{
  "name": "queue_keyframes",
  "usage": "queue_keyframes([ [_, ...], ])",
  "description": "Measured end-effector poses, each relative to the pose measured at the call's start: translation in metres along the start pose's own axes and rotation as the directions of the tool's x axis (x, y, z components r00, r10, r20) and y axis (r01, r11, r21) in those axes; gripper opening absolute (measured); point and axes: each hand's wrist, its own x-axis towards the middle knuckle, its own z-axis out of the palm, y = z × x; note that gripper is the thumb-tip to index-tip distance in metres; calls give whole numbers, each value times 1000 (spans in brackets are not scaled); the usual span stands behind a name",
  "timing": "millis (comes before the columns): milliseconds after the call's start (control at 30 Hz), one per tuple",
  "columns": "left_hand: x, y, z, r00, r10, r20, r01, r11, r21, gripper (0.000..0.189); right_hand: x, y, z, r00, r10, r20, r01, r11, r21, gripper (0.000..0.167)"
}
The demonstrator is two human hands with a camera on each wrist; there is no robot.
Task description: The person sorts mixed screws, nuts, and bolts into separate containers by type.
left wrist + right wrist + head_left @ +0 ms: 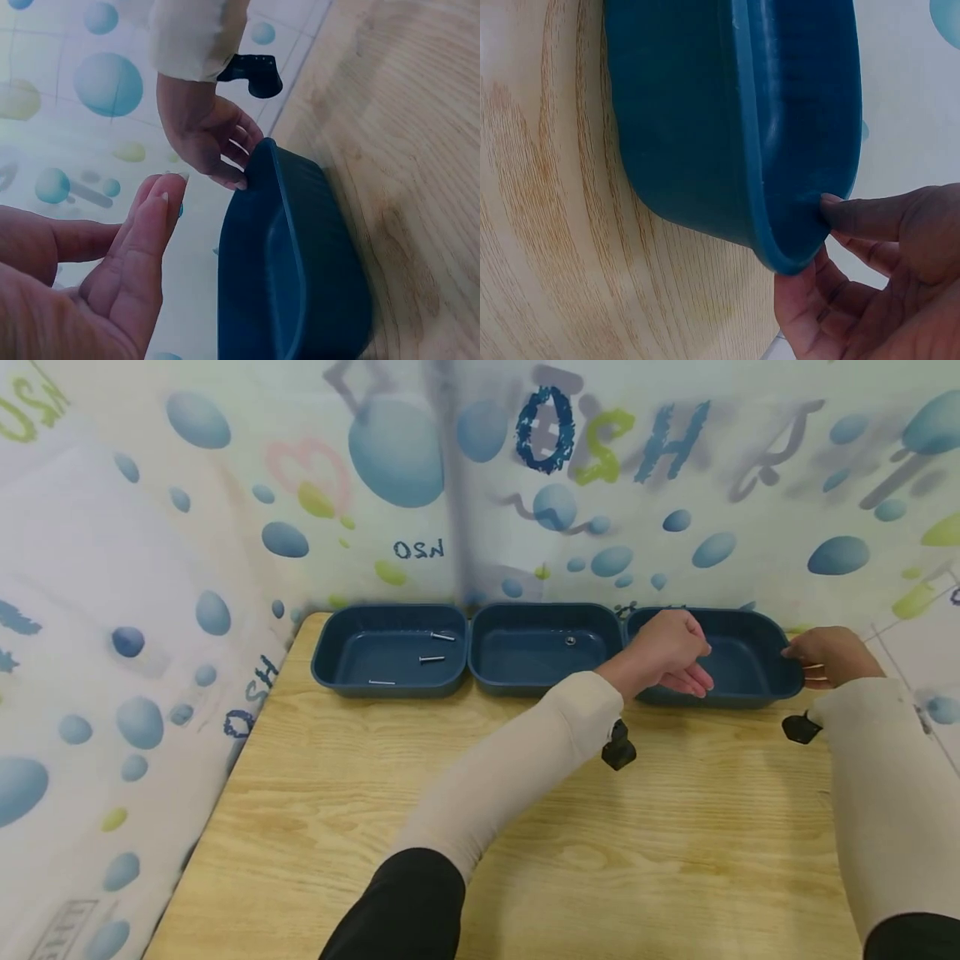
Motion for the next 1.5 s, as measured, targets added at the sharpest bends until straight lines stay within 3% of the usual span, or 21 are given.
queue_keyframes([
  [467, 6, -4, -10, 999, 32, -38, -34, 999, -42, 10, 2, -7, 6, 1000, -1, -18, 1, 1000, -26, 41],
  [667, 6, -9, -16, 999, 43, -32, -45, 997, -60, 11, 40, 19, 4, 999, -17, -48, 16, 1000, -27, 40],
  [800, 0, -12, -20, 999, 52, -12, -53, 996, -69, 10, 59, 36, 3, 998, -48, -47, 46, 998, -29, 49],
  [1233, -29, -14, -32, 995, 74, 67, -69, 995, -73, 9, 74, 48, 2, 994, -93, -57, 90, 994, -54, 55],
  [1367, -41, -14, -34, 990, 66, 124, -56, 995, -82, 8, 63, 45, 1, 995, -96, -37, 94, 994, -53, 55],
  [1500, -48, -19, -35, 985, 58, 160, -44, 995, -92, 8, 20, 20, 1, 998, -57, -22, 56, 998, -27, 41],
])
